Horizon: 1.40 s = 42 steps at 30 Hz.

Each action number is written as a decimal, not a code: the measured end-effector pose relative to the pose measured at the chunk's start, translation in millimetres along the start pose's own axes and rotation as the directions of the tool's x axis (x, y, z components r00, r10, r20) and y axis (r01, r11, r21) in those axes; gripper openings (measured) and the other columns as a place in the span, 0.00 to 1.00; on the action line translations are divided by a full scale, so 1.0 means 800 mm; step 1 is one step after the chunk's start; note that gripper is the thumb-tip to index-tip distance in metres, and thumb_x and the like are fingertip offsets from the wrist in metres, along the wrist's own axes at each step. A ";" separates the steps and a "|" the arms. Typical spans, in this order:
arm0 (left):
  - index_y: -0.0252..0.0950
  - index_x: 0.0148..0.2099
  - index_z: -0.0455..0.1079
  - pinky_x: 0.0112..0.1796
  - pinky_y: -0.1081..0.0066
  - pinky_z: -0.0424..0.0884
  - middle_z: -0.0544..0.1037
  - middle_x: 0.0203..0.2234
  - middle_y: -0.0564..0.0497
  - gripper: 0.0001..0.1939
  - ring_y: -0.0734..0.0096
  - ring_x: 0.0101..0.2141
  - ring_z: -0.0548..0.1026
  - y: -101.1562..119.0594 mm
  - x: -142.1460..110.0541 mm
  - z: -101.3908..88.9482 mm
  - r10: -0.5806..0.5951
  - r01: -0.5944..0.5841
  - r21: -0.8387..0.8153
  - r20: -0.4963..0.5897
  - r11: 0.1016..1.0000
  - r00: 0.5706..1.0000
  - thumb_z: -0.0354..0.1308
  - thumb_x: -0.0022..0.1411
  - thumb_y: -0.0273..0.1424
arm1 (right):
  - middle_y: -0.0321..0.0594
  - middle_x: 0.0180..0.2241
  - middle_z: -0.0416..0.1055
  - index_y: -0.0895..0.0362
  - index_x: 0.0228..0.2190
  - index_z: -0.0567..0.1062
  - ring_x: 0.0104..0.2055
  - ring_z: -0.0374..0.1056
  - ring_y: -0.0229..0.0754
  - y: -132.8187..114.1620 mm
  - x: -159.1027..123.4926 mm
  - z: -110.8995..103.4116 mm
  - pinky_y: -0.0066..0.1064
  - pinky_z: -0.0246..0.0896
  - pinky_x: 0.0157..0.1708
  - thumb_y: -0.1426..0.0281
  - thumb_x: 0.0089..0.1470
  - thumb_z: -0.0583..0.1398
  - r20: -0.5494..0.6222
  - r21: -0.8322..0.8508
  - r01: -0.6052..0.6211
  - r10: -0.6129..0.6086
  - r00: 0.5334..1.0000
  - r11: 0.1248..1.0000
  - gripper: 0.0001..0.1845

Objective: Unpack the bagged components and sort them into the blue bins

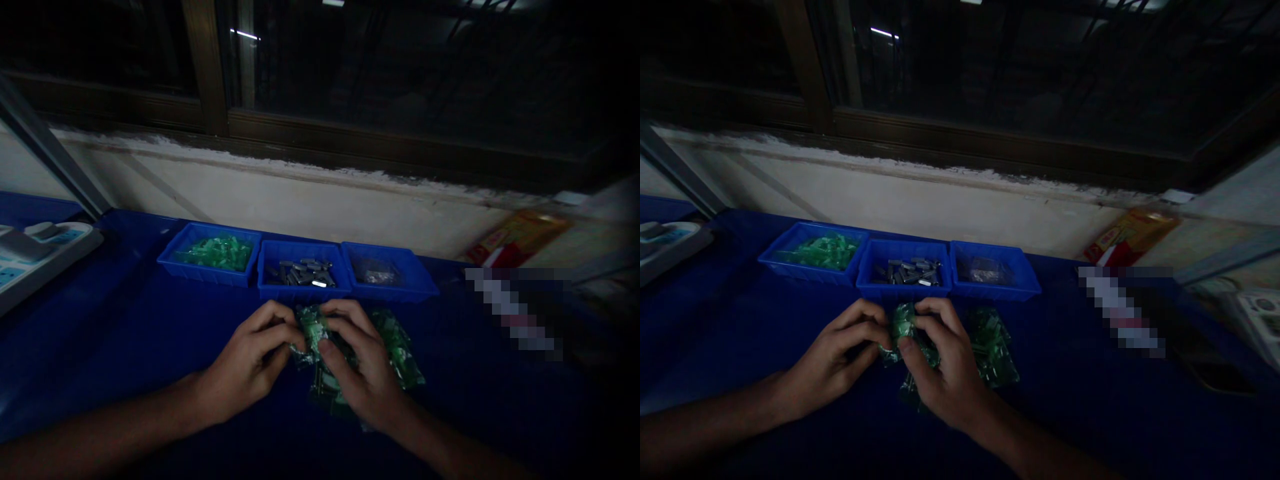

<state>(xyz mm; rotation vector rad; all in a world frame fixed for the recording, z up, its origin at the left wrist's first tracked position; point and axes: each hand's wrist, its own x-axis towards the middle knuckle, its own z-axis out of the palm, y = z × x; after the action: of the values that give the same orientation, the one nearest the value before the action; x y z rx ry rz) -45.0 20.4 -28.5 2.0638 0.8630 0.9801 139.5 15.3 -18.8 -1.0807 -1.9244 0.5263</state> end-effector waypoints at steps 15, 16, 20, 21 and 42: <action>0.33 0.34 0.63 0.31 0.75 0.62 0.67 0.26 0.54 0.13 0.75 0.29 0.66 0.000 0.004 -0.004 -0.286 0.293 -0.271 0.066 0.917 0.956 0.46 0.63 0.38 | 0.37 0.27 0.63 0.54 0.41 0.72 0.29 0.60 0.36 0.008 -0.016 0.005 0.30 0.60 0.27 0.81 0.48 0.56 -0.008 -0.261 0.303 -0.316 0.949 0.917 0.18; 0.33 0.35 0.62 0.30 0.75 0.62 0.66 0.26 0.54 0.11 0.76 0.28 0.65 -0.002 0.004 -0.003 -0.298 0.301 -0.284 0.053 0.910 0.953 0.48 0.62 0.37 | 0.38 0.28 0.63 0.54 0.41 0.73 0.30 0.61 0.36 0.007 -0.016 0.005 0.31 0.61 0.29 0.81 0.49 0.55 0.000 -0.246 0.287 -0.296 0.955 0.926 0.18; 0.34 0.34 0.62 0.27 0.77 0.60 0.63 0.22 0.56 0.08 0.78 0.25 0.62 -0.006 0.004 0.000 -0.294 0.279 -0.246 -0.026 0.928 0.955 0.50 0.61 0.34 | 0.40 0.32 0.64 0.56 0.36 0.72 0.35 0.63 0.39 0.003 -0.008 0.004 0.33 0.62 0.34 0.77 0.50 0.55 0.042 -0.102 0.126 -0.123 0.992 0.987 0.11; 0.34 0.34 0.63 0.27 0.77 0.61 0.64 0.23 0.56 0.07 0.78 0.25 0.63 -0.006 0.004 0.000 -0.271 0.258 -0.202 -0.039 0.945 0.962 0.50 0.61 0.33 | 0.40 0.32 0.65 0.57 0.35 0.71 0.35 0.63 0.39 0.001 -0.006 0.003 0.33 0.62 0.34 0.75 0.50 0.55 0.061 -0.062 0.087 -0.083 0.995 0.994 0.08; 0.33 0.33 0.65 0.34 0.72 0.62 0.69 0.26 0.52 0.16 0.72 0.30 0.66 0.008 0.002 -0.007 -0.185 0.187 -0.113 0.027 0.976 0.982 0.41 0.65 0.37 | 0.42 0.34 0.63 0.55 0.52 0.63 0.35 0.62 0.40 0.007 -0.012 0.002 0.35 0.64 0.34 0.78 0.51 0.51 0.162 -0.210 0.281 -0.251 0.954 0.936 0.26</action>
<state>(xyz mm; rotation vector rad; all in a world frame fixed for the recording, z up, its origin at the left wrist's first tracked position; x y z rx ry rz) -47.2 19.7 -20.6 1.8549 0.9502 0.8889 143.5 10.5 -27.8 -0.9226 -2.2509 0.2300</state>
